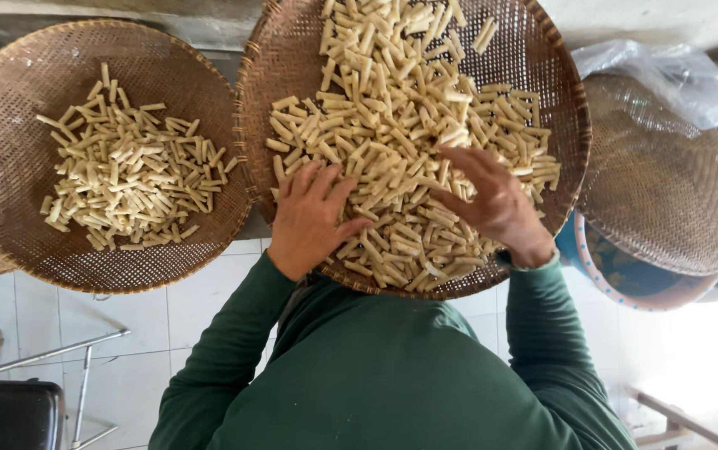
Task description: The person sorts small, cylindrical snacks between multiple woven baskets by hand, picking up and examining individual pieces while moving them between the containers.
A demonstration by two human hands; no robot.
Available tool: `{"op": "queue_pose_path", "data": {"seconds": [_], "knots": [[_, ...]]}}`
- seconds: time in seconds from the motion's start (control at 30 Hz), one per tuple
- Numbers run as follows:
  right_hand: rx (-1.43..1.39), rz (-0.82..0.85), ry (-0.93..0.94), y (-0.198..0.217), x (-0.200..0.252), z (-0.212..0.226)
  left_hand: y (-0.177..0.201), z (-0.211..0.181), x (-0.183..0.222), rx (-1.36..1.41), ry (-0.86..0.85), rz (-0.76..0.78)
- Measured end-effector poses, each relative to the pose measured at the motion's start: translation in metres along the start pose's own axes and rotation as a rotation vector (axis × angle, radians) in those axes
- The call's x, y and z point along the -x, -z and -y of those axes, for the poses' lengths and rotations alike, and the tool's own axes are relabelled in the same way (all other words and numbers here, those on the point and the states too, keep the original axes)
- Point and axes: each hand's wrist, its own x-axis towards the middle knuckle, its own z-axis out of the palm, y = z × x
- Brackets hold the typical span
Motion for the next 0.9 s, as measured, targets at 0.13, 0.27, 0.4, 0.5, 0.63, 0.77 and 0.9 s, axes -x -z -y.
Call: {"op": "queue_pose_path", "data": {"seconds": [0.13,0.27,0.4,0.5,0.63,0.77,0.9], "knots": [[0.26,0.222,-0.641,0.019,0.036,0.006,-0.012,-0.017,-0.003,-0.055,-0.053,0.029],[0.345,0.158,-0.534,-0.003,0.04,0.003,-0.024,-0.024,-0.022,-0.143,-0.064,0.063],[0.223,0.067,-0.589,-0.027,0.047,0.004,-0.04,-0.02,-0.045,-0.036,-0.015,0.223],[0.311,0.085,-0.553,-0.036,0.045,0.001,-0.047,-0.022,-0.044,0.058,-0.055,0.173],[0.302,0.004,-0.453,-0.045,0.039,-0.004,-0.054,-0.029,-0.049,0.058,-0.156,0.051],[0.096,-0.104,-0.331,-0.047,0.03,-0.006,-0.049,-0.027,-0.062,0.388,-0.013,0.18],[-0.211,-0.206,-0.209,-0.018,0.023,-0.01,-0.03,-0.019,-0.073,0.832,0.33,0.312]]}}
